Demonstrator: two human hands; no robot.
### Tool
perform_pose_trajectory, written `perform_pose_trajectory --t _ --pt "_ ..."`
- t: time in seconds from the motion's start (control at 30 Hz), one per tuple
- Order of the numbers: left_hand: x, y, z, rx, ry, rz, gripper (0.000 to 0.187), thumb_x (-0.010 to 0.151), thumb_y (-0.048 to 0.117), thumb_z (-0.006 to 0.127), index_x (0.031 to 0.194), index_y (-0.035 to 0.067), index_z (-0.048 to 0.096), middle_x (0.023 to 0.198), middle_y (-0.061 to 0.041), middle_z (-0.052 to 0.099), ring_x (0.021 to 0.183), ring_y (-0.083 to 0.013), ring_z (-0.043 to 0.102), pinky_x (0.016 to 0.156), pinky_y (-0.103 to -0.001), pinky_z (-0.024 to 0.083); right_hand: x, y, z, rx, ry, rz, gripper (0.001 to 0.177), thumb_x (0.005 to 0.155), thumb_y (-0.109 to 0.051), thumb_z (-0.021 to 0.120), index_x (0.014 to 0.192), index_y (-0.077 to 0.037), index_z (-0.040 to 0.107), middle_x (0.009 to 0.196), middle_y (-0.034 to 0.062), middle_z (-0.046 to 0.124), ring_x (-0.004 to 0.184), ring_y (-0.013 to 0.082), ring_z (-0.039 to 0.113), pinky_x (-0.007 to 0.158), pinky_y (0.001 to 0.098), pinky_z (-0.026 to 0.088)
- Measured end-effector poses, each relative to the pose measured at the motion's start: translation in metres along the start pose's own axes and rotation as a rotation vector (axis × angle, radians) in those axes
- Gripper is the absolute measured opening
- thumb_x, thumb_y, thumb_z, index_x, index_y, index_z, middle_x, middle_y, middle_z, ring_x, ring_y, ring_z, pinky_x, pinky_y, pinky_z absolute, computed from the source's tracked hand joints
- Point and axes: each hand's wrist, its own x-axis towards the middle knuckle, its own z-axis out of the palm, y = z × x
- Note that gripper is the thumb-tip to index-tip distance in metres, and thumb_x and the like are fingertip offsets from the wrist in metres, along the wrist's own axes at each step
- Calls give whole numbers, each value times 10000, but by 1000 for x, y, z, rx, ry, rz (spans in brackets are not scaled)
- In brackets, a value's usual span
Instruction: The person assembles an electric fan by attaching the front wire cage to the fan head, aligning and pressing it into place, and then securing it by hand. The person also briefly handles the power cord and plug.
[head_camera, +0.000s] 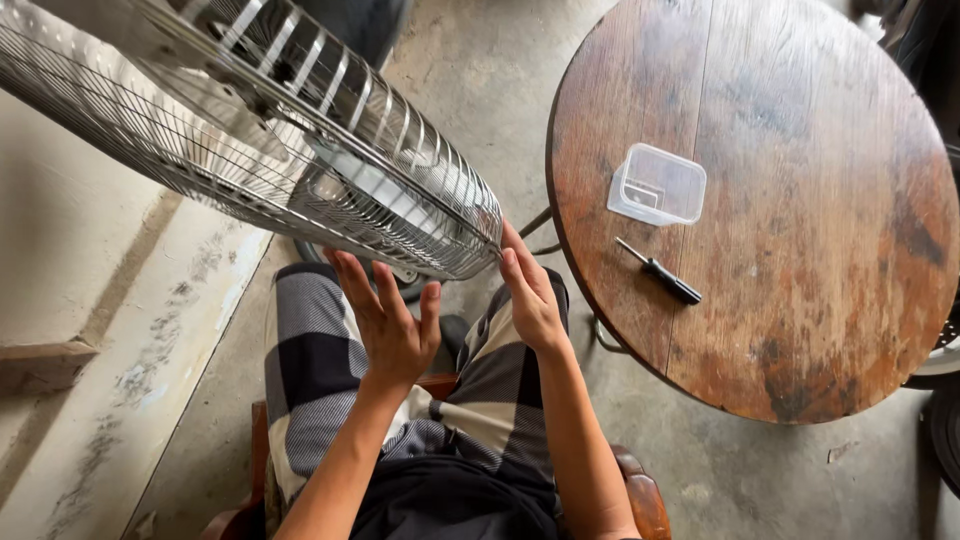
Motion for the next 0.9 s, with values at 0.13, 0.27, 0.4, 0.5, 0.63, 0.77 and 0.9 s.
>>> perform_pose_trajectory --t 0.13,0.27,0.4,0.5,0.63,0.77,0.9 --pt "-12 -6 8 5 -20 -7 831 1144 287 572 1699 159 -33 1738 -182 -83 1631 -461 5 1298 -619 204 -3 5 1 -20 2 -17 600 1136 -300 412 1604 51 279 1683 168 322 1586 247 261 1298 366 182" --pt "-27 -4 16 -16 -66 -58 791 1132 282 568 1676 74 32 1707 -233 -25 1611 -475 54 1301 -609 249 -7 7 1 4 -2 9 609 1129 -310 407 1605 49 281 1679 172 330 1576 250 278 1291 382 199" --pt "-39 1 20 -43 -98 -115 705 1122 275 565 1625 12 147 1684 -231 76 1594 -459 146 1311 -589 293 -7 10 0 51 -10 -28 587 1147 -307 416 1598 56 323 1660 188 375 1560 270 333 1304 421 246" --pt "-45 4 22 -58 -84 -177 666 1100 280 554 1586 2 192 1652 -227 130 1560 -442 182 1275 -582 308 -8 11 -1 44 -55 -91 556 1161 -298 413 1582 60 350 1664 179 370 1569 269 340 1316 440 274" --pt "-54 -1 35 -452 -33 -351 564 1168 259 512 1593 18 230 1634 -223 152 1525 -368 324 1252 -516 458 -9 16 -5 65 -46 -76 544 1161 -283 410 1573 69 373 1650 191 395 1556 276 368 1306 455 310" --pt "-51 -11 52 -821 -157 -806 511 1132 319 401 1534 3 400 1558 -182 364 1391 -302 512 1135 -512 525 -11 22 -7 76 -31 -59 535 1157 -291 412 1570 50 388 1642 185 408 1545 273 385 1300 459 318" --pt "-26 -25 71 -1565 -211 -1184 579 1050 410 337 1503 51 386 1511 -104 469 1356 -250 514 1049 -549 491 -9 27 -9 26 -12 -68 510 1160 -306 420 1536 36 455 1635 170 428 1551 269 388 1284 468 342"
